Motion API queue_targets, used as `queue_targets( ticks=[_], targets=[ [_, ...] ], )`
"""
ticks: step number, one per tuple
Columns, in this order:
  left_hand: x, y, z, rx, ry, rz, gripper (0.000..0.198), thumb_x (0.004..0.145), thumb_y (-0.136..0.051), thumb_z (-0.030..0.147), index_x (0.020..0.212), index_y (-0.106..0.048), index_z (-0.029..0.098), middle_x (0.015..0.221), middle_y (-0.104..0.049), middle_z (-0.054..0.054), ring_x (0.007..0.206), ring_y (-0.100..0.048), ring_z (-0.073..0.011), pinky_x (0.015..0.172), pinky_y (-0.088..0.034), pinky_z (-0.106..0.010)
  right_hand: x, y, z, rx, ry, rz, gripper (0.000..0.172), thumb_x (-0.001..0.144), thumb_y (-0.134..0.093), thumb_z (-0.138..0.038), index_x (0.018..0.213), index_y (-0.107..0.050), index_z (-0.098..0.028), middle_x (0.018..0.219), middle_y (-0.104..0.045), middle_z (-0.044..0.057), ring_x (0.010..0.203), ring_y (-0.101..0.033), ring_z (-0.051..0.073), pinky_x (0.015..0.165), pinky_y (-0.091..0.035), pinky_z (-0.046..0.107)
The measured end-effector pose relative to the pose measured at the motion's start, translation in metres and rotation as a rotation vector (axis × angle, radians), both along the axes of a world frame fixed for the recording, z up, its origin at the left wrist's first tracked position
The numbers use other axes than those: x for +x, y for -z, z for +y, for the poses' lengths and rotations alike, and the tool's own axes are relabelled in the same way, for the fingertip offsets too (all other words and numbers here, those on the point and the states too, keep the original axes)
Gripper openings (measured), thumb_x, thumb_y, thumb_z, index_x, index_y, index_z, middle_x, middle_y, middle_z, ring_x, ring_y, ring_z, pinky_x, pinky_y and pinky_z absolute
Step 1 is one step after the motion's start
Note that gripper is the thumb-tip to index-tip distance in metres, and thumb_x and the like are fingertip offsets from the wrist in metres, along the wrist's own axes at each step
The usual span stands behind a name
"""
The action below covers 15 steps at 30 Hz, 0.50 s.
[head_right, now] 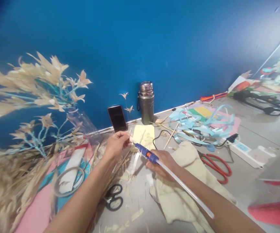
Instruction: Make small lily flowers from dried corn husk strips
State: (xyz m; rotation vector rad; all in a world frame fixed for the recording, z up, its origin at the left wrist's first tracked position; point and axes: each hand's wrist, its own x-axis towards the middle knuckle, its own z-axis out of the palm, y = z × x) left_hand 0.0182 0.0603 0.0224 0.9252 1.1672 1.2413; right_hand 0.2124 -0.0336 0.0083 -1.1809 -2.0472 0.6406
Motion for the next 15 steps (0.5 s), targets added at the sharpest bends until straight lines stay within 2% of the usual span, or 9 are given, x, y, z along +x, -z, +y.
queue_targets(
  ticks=[7, 15],
  targets=[
    [-0.0007, 0.0003, 0.0003, -0.003, 0.013, 0.004, 0.014, 0.057, -0.074, 0.021, 0.061, -0.063, 0.014, 0.051, -0.06, 0.001, 0.047, -0.054, -0.0092, 0.049, -0.045, -0.021, -0.0004, 0.0029, -0.0007, -0.013, 0.018, 0.089, 0.038, 0.093, -0.045, -0.055, 0.08, -0.054, -0.021, 0.069, -0.058, 0.003, 0.058, -0.052, 0.016, 0.056, -0.039, 0.028],
    [-0.0011, 0.0025, 0.0012, -0.025, 0.032, -0.013, 0.013, 0.058, -0.073, 0.02, 0.063, -0.063, 0.014, 0.053, -0.062, -0.001, 0.049, -0.056, -0.0105, 0.048, -0.045, -0.021, 0.0016, 0.0057, -0.0002, 0.039, 0.027, 0.035, 0.035, 0.094, -0.044, -0.05, 0.075, -0.049, -0.022, 0.066, -0.054, 0.002, 0.056, -0.048, 0.015, 0.054, -0.036, 0.028]
  ],
)
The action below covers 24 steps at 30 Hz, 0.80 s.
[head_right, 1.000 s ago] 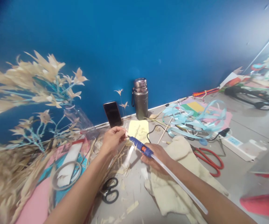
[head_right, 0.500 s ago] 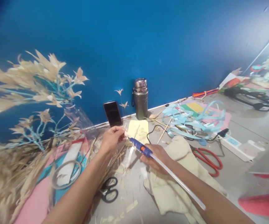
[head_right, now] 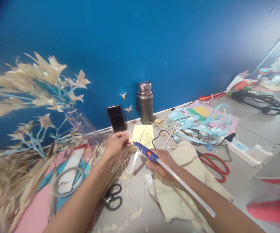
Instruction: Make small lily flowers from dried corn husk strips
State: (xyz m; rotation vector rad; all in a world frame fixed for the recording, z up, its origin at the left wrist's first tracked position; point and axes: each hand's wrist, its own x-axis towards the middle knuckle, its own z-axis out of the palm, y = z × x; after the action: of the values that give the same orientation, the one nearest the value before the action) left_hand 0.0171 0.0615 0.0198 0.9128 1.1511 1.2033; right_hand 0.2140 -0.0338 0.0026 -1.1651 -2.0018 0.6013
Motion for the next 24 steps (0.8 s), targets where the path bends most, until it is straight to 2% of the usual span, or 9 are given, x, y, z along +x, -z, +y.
queue_targets(
  ticks=[7, 14, 20, 24],
  targets=[
    [-0.0005, 0.0023, 0.0024, 0.002, -0.002, -0.004, 0.01, 0.058, -0.071, 0.018, 0.063, -0.063, 0.014, 0.053, -0.061, 0.0, 0.048, -0.055, -0.0097, 0.048, -0.044, -0.021, 0.001, 0.002, 0.0, -0.03, 0.002, 0.002, 0.034, 0.093, -0.046, -0.049, 0.073, -0.047, -0.022, 0.064, -0.052, 0.001, 0.055, -0.046, 0.015, 0.054, -0.034, 0.028],
    [-0.0023, 0.0028, 0.003, 0.022, -0.015, 0.008, 0.012, 0.059, -0.072, 0.021, 0.063, -0.062, 0.015, 0.055, -0.063, -0.001, 0.051, -0.056, -0.0101, 0.052, -0.045, -0.022, 0.0015, -0.002, -0.0039, -0.021, 0.02, 0.044, 0.036, 0.094, -0.043, -0.052, 0.076, -0.05, -0.022, 0.067, -0.054, 0.002, 0.057, -0.05, 0.016, 0.056, -0.036, 0.029],
    [0.0041, 0.0027, -0.0006, 0.05, 0.009, 0.035, 0.014, 0.058, -0.073, 0.023, 0.061, -0.062, 0.015, 0.049, -0.058, 0.002, 0.044, -0.047, -0.0074, 0.046, -0.035, -0.02, -0.0014, -0.0006, -0.0005, -0.049, 0.004, -0.003, 0.04, 0.093, -0.044, -0.056, 0.073, -0.046, -0.021, 0.065, -0.051, 0.001, 0.055, -0.045, 0.014, 0.054, -0.034, 0.028],
    [0.0031, 0.0011, -0.0011, 0.074, 0.001, 0.079, 0.012, 0.059, -0.071, 0.023, 0.06, -0.062, 0.016, 0.049, -0.058, 0.002, 0.044, -0.046, -0.0078, 0.047, -0.033, -0.021, -0.0003, -0.0041, -0.0022, -0.048, 0.012, 0.011, 0.039, 0.093, -0.043, -0.055, 0.073, -0.046, -0.022, 0.064, -0.051, 0.001, 0.055, -0.045, 0.015, 0.053, -0.035, 0.028]
  ],
)
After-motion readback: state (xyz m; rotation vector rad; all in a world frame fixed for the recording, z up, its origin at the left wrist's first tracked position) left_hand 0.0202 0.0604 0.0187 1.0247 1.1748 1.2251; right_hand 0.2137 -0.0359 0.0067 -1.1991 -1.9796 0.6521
